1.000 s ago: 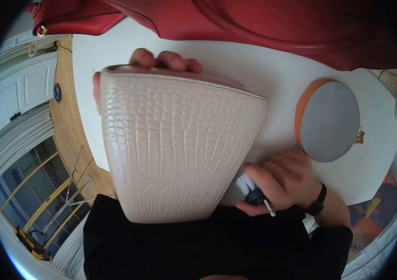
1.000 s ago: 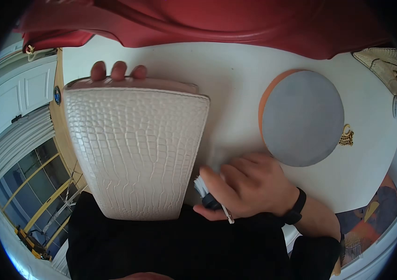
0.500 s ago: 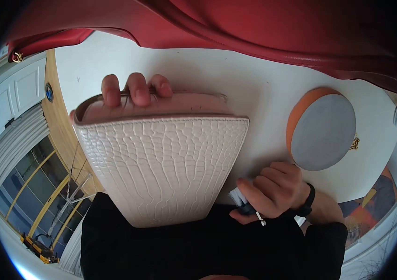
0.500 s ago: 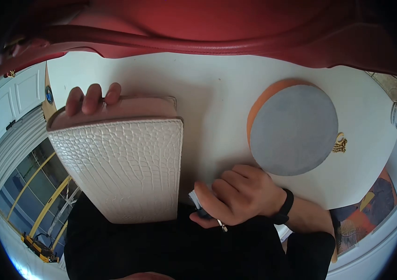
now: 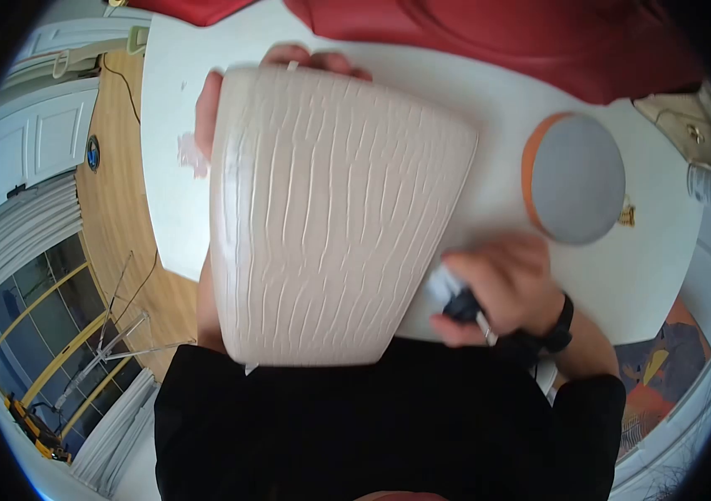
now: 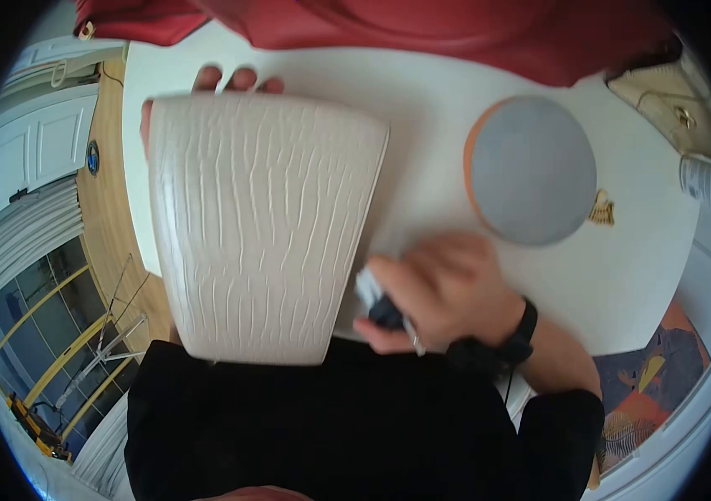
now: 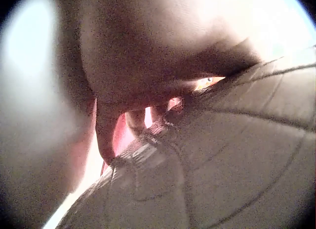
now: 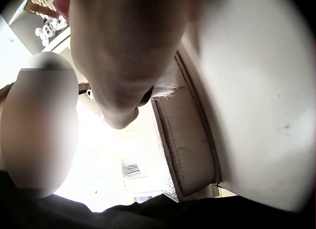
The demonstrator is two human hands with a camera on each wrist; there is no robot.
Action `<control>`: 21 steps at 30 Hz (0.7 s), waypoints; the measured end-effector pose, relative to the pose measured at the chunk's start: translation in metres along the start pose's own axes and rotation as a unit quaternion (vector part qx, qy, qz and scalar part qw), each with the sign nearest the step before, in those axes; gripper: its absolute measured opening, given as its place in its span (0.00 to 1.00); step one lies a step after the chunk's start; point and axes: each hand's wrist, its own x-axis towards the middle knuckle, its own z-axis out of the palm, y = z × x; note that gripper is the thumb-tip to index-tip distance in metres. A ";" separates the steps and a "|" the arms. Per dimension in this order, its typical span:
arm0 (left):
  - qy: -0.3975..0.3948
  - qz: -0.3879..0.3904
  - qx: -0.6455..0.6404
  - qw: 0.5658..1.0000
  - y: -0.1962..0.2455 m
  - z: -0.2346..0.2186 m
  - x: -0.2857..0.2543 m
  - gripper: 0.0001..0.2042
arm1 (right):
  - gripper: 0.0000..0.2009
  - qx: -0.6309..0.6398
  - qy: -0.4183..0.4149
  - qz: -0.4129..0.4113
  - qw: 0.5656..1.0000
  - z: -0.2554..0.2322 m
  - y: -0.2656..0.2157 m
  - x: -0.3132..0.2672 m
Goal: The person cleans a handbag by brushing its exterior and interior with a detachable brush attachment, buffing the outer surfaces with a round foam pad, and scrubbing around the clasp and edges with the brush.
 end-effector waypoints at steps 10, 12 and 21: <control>0.116 0.032 0.079 0.990 -0.003 0.007 0.010 0.31 | 0.20 -0.090 0.051 -0.075 0.992 -0.006 0.005 -0.003; 0.144 0.049 0.070 0.986 0.000 0.000 0.010 0.30 | 0.20 -0.091 0.068 -0.080 0.990 -0.005 0.011 -0.003; 0.122 0.142 0.211 0.959 0.009 -0.015 0.013 0.25 | 0.21 -0.079 0.070 -0.046 0.993 -0.005 0.018 -0.001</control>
